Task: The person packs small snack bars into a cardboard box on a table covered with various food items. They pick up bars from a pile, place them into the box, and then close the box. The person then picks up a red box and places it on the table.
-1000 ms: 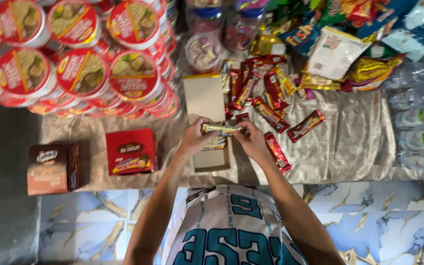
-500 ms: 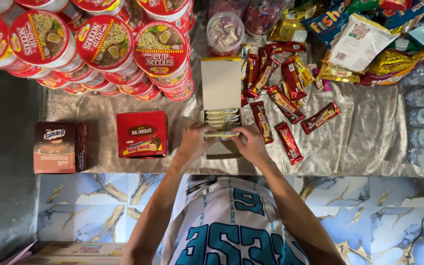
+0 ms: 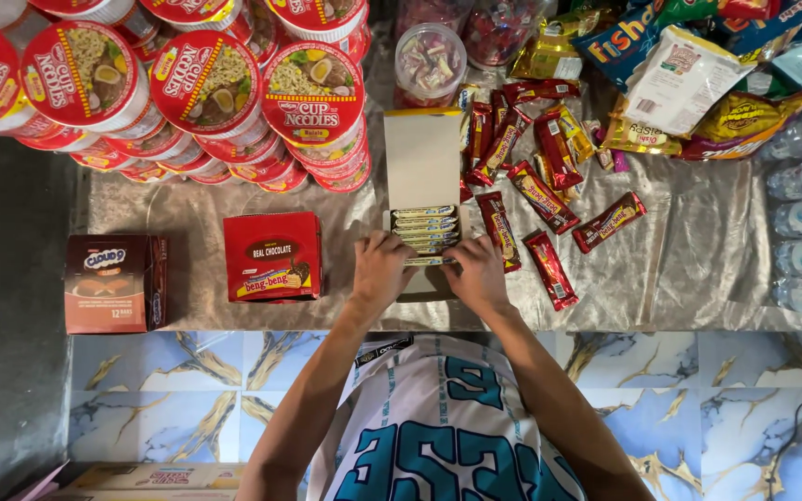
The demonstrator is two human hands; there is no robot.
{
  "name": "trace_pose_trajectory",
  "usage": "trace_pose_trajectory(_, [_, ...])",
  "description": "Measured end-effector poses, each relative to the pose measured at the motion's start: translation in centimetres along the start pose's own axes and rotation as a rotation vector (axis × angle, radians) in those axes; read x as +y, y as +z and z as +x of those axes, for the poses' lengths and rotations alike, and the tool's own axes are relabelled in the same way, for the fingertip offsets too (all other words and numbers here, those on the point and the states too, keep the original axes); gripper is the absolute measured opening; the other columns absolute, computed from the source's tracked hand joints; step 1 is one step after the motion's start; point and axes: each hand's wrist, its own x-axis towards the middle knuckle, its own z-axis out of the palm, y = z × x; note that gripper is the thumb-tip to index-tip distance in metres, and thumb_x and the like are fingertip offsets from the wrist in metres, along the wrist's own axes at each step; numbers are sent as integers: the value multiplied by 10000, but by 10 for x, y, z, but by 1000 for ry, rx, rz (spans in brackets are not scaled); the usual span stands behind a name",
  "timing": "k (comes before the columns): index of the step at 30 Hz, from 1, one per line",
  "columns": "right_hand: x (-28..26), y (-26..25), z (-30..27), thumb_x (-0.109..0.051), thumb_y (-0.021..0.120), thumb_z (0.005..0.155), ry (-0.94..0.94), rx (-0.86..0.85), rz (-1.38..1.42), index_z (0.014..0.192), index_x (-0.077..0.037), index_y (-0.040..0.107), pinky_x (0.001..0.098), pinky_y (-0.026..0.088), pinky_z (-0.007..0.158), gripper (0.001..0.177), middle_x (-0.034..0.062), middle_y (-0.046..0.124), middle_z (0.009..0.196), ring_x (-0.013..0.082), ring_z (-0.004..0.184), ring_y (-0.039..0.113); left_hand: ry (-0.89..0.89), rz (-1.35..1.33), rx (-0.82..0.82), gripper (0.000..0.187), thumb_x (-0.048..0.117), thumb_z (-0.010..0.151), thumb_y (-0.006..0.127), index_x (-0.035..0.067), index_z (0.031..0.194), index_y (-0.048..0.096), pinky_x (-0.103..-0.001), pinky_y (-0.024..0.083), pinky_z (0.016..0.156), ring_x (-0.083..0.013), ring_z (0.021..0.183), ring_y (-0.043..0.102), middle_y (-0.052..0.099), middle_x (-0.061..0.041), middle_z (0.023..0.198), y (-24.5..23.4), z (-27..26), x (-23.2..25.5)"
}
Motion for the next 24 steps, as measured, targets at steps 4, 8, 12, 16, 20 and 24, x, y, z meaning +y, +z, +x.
trace_pose_trajectory(4, [1, 3, 5, -158, 860, 731, 11, 13, -29, 882, -130, 735, 446, 465, 903, 198, 16, 662, 934, 285, 1028, 572, -17, 14, -25, 278, 276, 727, 866, 175, 960, 753, -486, 391, 955, -227, 1119, 539, 683, 26, 1020, 3, 4, 0])
trace_pose_trajectory(8, [3, 6, 6, -164, 865, 719, 13, 11, -61, 883, -130, 744, 455, 453, 891, 207, 6, 669, 940, 280, 1032, 574, -59, 15, -67, 312, 266, 732, 864, 160, 979, 706, -494, 390, 943, -246, 1113, 535, 670, 7, 1030, 2, 7, 4])
trace_pose_trajectory(12, [3, 6, 7, -174, 871, 714, 24, -5, -74, 895, -125, 739, 464, 448, 895, 229, 18, 667, 944, 290, 1037, 569, -81, 31, -89, 412, 230, 717, 862, 163, 1082, 683, -503, 388, 960, -270, 1150, 508, 624, -16, 1124, 4, 8, 6])
trace_pose_trajectory(16, [-1, 2, 10, -185, 869, 706, 15, 13, -84, 1029, -92, 739, 472, 448, 904, 360, 41, 667, 996, 296, 1041, 560, -95, 38, -83, 532, 223, 712, 866, 161, 1202, 669, -505, 380, 1010, -272, 1228, 475, 568, -27, 1241, 5, 9, 7])
trace_pose_trajectory(20, [2, 4, 8, -188, 863, 725, 26, -38, -125, 1065, -127, 758, 467, 441, 907, 361, 17, 656, 974, 279, 1055, 550, -67, 66, -84, 665, 236, 711, 870, 146, 1327, 638, -540, 337, 1069, -270, 1330, 407, 492, -38, 1404, 3, 9, 11])
trace_pose_trajectory(24, [4, 5, 9, -193, 854, 739, 5, -53, -142, 1080, -134, 765, 470, 433, 916, 358, 9, 650, 982, 271, 1066, 542, -57, 76, -95, 675, 245, 725, 867, 121, 1343, 628, -560, 316, 1106, -264, 1404, 361, 473, -45, 1443, 6, 10, 10])
